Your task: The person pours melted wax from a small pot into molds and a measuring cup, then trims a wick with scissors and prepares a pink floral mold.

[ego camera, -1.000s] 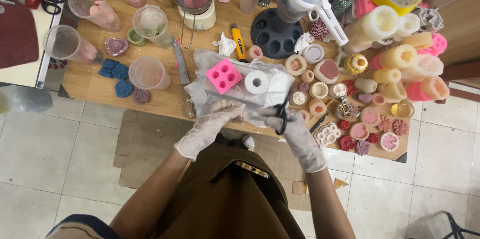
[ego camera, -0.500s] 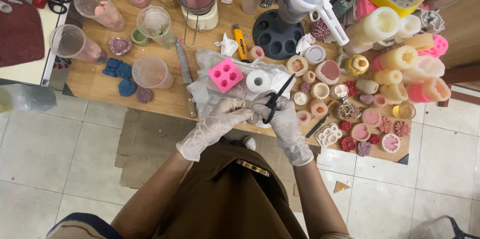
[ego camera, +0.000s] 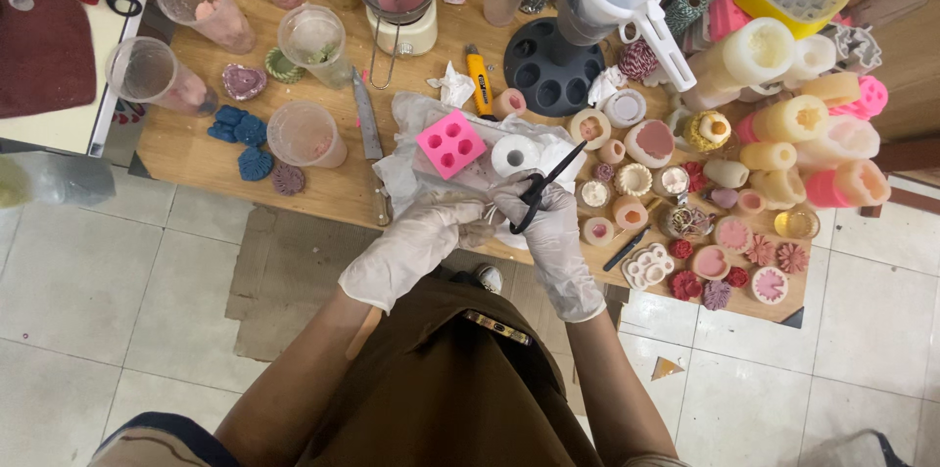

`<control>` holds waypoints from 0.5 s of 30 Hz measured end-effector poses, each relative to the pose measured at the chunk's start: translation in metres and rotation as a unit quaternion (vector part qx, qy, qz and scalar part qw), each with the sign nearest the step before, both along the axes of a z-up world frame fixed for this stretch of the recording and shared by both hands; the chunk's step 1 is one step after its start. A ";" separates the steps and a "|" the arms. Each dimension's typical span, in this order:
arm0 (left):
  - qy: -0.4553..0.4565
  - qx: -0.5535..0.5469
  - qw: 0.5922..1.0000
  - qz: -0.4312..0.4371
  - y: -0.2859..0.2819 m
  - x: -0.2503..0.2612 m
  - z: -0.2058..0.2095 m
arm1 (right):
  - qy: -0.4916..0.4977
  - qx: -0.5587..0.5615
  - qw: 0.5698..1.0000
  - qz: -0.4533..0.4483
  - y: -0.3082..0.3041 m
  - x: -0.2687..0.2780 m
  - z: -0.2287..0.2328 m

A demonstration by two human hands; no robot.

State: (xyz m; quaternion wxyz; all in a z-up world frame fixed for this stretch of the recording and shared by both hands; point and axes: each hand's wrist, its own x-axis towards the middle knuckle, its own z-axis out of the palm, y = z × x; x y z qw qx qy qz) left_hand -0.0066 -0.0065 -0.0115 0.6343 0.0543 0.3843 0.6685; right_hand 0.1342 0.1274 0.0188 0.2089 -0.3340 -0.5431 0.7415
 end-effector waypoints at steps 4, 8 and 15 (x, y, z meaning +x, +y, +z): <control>-0.090 -0.009 0.996 0.024 0.000 -0.005 -0.006 | 0.026 0.029 0.999 0.002 -0.001 -0.007 -0.005; -0.138 -0.053 0.988 0.040 0.003 -0.003 -0.005 | 0.000 -0.010 0.999 -0.035 -0.002 -0.015 -0.004; -0.184 -0.084 0.972 0.116 0.013 0.000 -0.002 | 0.019 0.002 0.998 -0.066 -0.003 -0.022 -0.003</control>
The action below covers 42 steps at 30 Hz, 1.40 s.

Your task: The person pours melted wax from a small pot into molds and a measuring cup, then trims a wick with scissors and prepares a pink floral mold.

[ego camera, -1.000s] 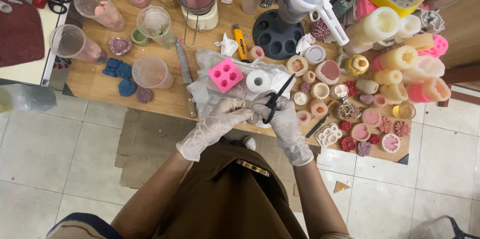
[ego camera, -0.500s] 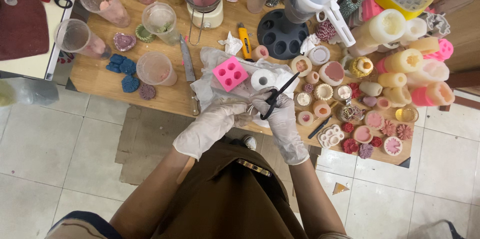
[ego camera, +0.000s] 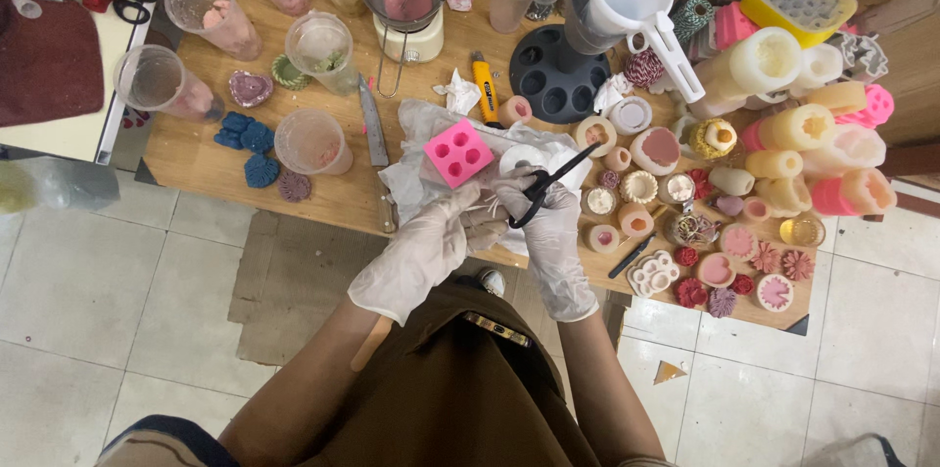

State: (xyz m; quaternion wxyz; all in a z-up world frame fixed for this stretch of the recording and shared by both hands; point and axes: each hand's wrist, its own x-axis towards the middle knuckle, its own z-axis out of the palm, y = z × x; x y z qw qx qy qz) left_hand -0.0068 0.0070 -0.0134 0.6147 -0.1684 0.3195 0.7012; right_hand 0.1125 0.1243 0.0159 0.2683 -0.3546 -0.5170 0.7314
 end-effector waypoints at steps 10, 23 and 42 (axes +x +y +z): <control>0.168 0.014 0.986 -0.011 -0.004 -0.014 0.015 | 0.048 0.026 0.998 0.016 0.000 -0.010 -0.004; 0.778 -0.043 0.608 -0.152 0.021 -0.100 0.019 | 0.002 -0.033 0.995 -0.098 0.011 -0.006 0.009; 0.845 -0.085 0.501 -0.170 0.005 -0.089 0.045 | 0.009 -0.024 0.996 -0.082 0.019 0.016 0.014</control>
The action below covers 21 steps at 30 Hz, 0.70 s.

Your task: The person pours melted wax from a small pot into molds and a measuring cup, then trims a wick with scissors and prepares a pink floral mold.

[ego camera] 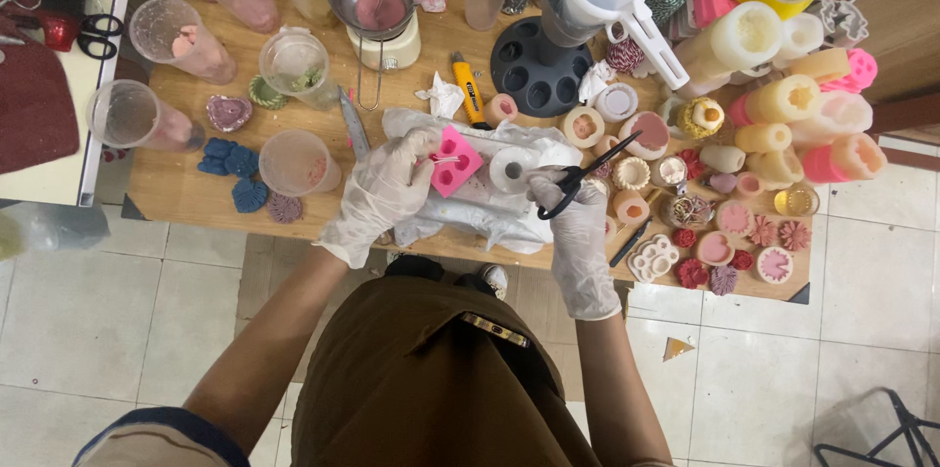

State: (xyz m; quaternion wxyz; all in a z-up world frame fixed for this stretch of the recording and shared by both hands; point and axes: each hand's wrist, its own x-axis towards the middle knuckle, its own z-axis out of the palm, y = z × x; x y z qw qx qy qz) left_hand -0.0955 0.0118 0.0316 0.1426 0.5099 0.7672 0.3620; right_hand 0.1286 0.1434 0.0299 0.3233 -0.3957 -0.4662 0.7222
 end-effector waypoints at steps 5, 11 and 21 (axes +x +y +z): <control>0.012 0.123 0.992 0.035 -0.002 0.026 -0.002 | -0.108 0.046 0.993 0.006 0.013 0.004 0.003; -0.048 0.003 0.999 0.016 0.003 0.088 -0.034 | -0.028 0.080 0.982 0.166 0.024 -0.028 -0.033; -0.085 -0.033 0.993 0.071 0.021 0.102 -0.073 | -0.252 0.213 0.934 0.136 0.031 -0.012 -0.026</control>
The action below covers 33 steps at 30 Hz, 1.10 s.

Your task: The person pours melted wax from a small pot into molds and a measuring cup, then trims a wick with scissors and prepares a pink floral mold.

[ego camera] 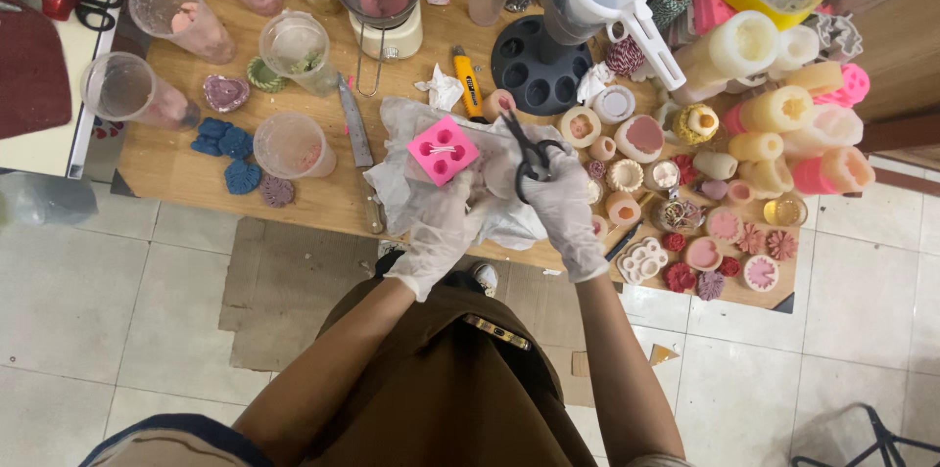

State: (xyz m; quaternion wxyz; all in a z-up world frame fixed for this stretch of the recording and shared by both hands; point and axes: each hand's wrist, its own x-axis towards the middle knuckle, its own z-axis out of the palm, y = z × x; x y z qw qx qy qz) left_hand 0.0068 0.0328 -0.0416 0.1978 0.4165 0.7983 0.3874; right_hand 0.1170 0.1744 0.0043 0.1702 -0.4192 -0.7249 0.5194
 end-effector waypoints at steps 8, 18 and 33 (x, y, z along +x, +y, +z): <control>0.073 0.067 0.995 -0.021 -0.016 -0.004 0.037 | 0.079 -0.058 0.995 -0.004 -0.002 0.006 0.026; 0.124 0.132 0.983 -0.030 -0.030 -0.020 0.058 | 0.045 0.006 0.997 -0.069 -0.009 -0.018 0.055; 0.039 0.052 0.997 0.030 -0.028 -0.067 0.034 | -0.024 0.172 0.979 -0.104 -0.047 -0.075 0.094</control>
